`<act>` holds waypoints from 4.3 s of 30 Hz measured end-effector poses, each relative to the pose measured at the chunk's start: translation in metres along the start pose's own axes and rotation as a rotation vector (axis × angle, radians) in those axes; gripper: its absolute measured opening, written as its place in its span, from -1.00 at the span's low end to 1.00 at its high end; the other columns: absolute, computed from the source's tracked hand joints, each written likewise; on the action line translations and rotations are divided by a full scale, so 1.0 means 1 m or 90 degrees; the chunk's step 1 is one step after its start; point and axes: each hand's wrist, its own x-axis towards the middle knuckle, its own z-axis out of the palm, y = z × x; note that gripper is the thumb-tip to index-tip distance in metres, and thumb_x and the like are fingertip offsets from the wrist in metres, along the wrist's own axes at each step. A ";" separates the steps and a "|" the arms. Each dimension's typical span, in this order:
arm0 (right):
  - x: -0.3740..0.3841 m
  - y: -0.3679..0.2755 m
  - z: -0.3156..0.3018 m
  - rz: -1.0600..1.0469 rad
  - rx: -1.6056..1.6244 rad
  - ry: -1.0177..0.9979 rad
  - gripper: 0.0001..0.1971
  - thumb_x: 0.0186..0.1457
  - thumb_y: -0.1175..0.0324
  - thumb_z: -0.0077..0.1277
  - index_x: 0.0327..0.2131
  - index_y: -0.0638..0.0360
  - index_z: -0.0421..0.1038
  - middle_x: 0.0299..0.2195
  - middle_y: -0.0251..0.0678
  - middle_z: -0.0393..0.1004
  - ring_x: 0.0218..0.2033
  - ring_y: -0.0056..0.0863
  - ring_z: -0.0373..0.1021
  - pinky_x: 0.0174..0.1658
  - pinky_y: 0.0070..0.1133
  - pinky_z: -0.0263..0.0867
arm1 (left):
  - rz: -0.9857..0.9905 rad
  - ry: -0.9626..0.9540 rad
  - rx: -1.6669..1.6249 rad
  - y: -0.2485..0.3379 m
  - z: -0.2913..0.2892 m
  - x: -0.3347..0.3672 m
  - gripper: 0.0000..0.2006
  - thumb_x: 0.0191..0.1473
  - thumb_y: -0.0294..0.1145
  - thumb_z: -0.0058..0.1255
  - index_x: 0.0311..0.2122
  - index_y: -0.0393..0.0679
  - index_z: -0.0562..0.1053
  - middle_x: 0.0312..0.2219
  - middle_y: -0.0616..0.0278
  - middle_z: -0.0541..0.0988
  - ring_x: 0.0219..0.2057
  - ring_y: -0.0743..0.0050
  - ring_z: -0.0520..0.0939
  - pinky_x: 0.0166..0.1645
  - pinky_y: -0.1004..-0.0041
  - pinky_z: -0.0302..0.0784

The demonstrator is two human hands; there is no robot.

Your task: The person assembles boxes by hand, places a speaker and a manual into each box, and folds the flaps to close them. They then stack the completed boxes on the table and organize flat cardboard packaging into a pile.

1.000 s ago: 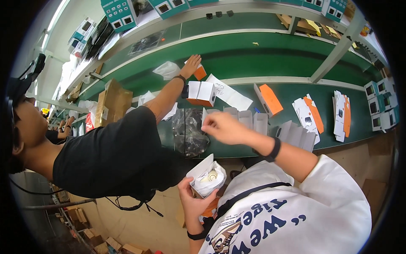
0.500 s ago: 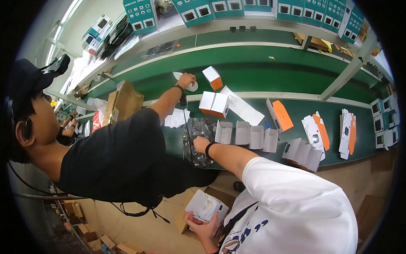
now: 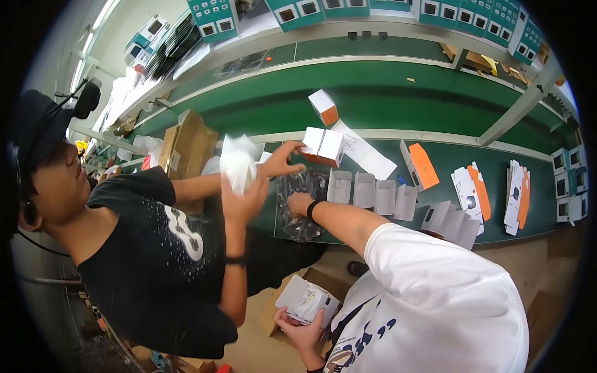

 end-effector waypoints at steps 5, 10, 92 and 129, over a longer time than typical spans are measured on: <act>0.022 -0.017 0.027 -0.147 -0.163 -0.102 -0.49 -0.08 0.01 0.34 -0.12 0.16 0.63 -0.03 -0.14 0.61 0.03 -0.12 0.52 0.06 -0.28 0.46 | -0.028 0.013 0.043 0.003 0.001 -0.008 -0.06 -0.42 -0.36 0.60 0.08 -0.06 0.18 -0.07 0.09 0.37 -0.11 0.30 0.46 -0.08 0.38 0.39; 0.015 -0.034 0.031 -0.076 -0.037 -0.023 -0.63 -0.07 0.25 0.34 -0.18 0.25 0.64 -0.11 0.01 0.62 -0.05 -0.10 0.57 -0.06 -0.21 0.51 | 0.002 0.014 0.063 0.004 0.001 -0.001 -0.06 -0.41 -0.36 0.60 0.08 -0.08 0.18 -0.06 0.07 0.37 -0.05 0.28 0.44 -0.05 0.37 0.41; -0.644 0.216 0.084 -0.141 0.644 0.470 -0.72 0.13 0.48 0.17 -0.13 0.24 0.33 -0.25 -0.32 0.43 -0.30 -0.65 0.33 -0.18 -0.61 0.32 | 0.241 -0.580 -0.160 0.126 0.256 -0.213 -0.42 -0.18 -0.62 0.44 -0.10 -0.20 0.29 0.01 0.14 0.31 0.07 0.29 0.51 0.11 0.32 0.54; -0.606 0.204 0.070 -0.252 0.682 0.412 -0.82 0.12 0.47 0.23 -0.18 0.23 0.55 -0.13 -0.16 0.62 0.02 -0.25 0.53 0.05 -0.39 0.45 | 0.353 -0.529 -0.106 0.134 0.241 -0.175 -0.80 0.06 -0.63 0.17 -0.16 -0.38 0.60 -0.16 -0.04 0.69 0.03 0.02 0.66 0.16 0.21 0.50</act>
